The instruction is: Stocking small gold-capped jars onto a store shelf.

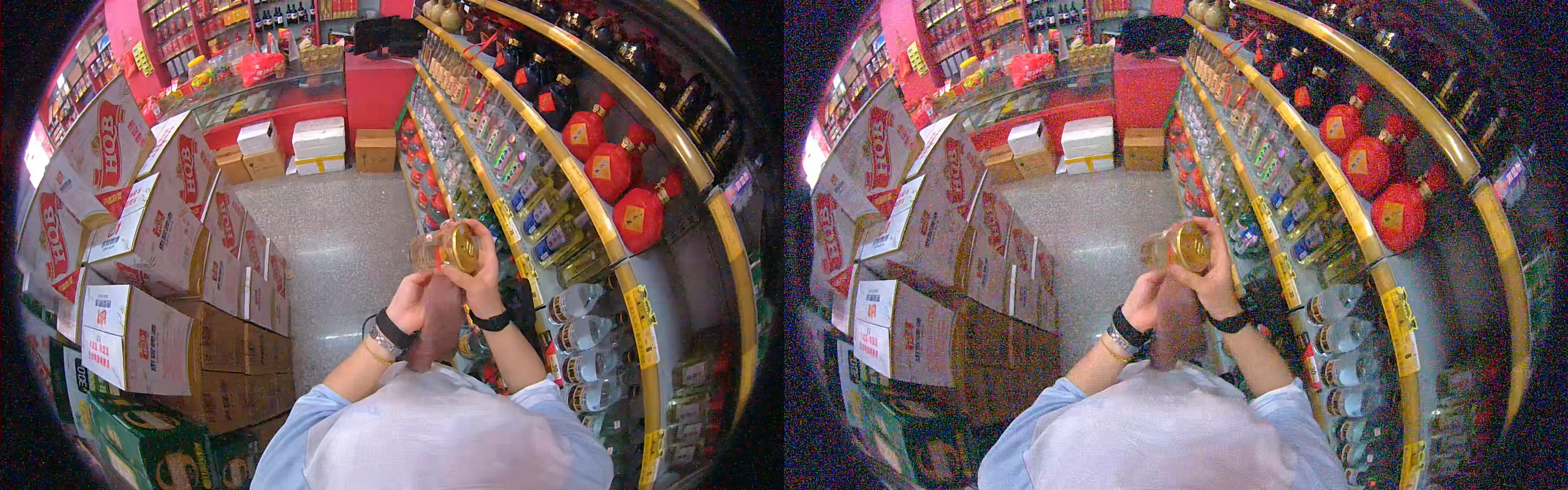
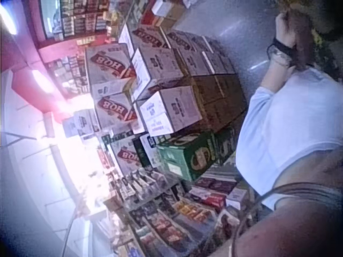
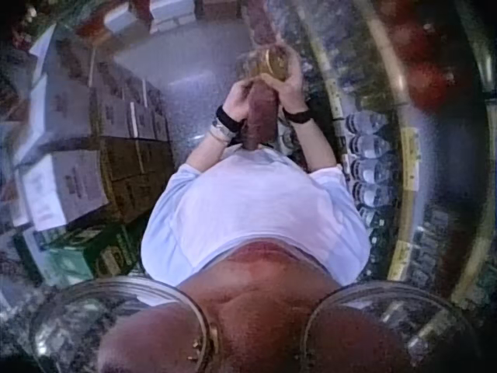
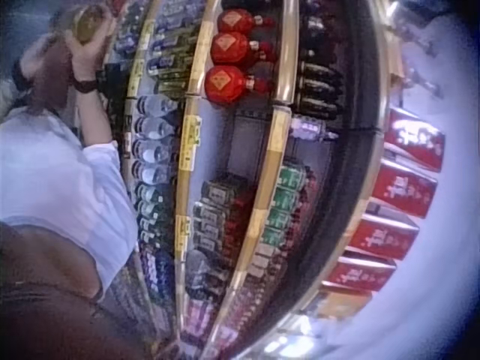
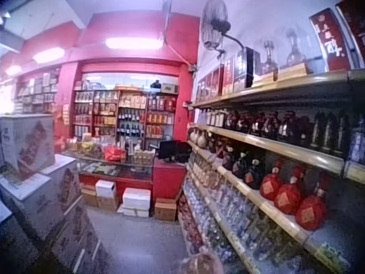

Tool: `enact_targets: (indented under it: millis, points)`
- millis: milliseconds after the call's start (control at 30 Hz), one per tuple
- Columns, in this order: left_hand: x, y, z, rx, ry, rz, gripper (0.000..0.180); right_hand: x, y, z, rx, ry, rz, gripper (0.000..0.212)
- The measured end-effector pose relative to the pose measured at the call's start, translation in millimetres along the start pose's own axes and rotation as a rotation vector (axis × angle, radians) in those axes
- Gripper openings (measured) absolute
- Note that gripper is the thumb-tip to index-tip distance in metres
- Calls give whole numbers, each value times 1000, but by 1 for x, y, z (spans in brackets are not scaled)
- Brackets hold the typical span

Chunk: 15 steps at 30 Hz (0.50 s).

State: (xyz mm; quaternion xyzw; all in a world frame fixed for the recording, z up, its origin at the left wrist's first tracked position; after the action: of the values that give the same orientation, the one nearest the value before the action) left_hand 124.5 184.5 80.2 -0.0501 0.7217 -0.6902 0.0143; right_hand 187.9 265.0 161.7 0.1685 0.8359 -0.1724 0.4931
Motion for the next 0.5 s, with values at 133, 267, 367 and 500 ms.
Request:
enact_targets:
  millis: [133, 267, 367, 500]
  points:
    - [2, 1, 8, 1, 79, 40, 29, 11, -2, 0, 38, 135, 318, 68]
    - [13, 11, 17, -84, 85, 107, 30, 20, -6, -1, 116, 110, 293, 67]
    - [34, -5, 31, -31, -40, -43, 28, 13, 2, -7, 223, 71, 304, 66]
    - [63, -8, 41, 133, -334, -218, 28, 15, 1, -16, 248, -12, 181, 66]
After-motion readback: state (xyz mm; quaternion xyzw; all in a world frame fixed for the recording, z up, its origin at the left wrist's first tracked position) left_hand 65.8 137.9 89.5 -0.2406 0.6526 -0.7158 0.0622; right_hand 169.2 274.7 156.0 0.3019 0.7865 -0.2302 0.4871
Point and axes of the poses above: each hand's wrist, its own z-axis away from the middle knuckle, its own y-axis out of the back of the hand, x = y × z, the point moved 2 cm from there along -z, towards the middle knuckle, and after that the axes turned 5 degrees about -x, right-handed, at the moved point
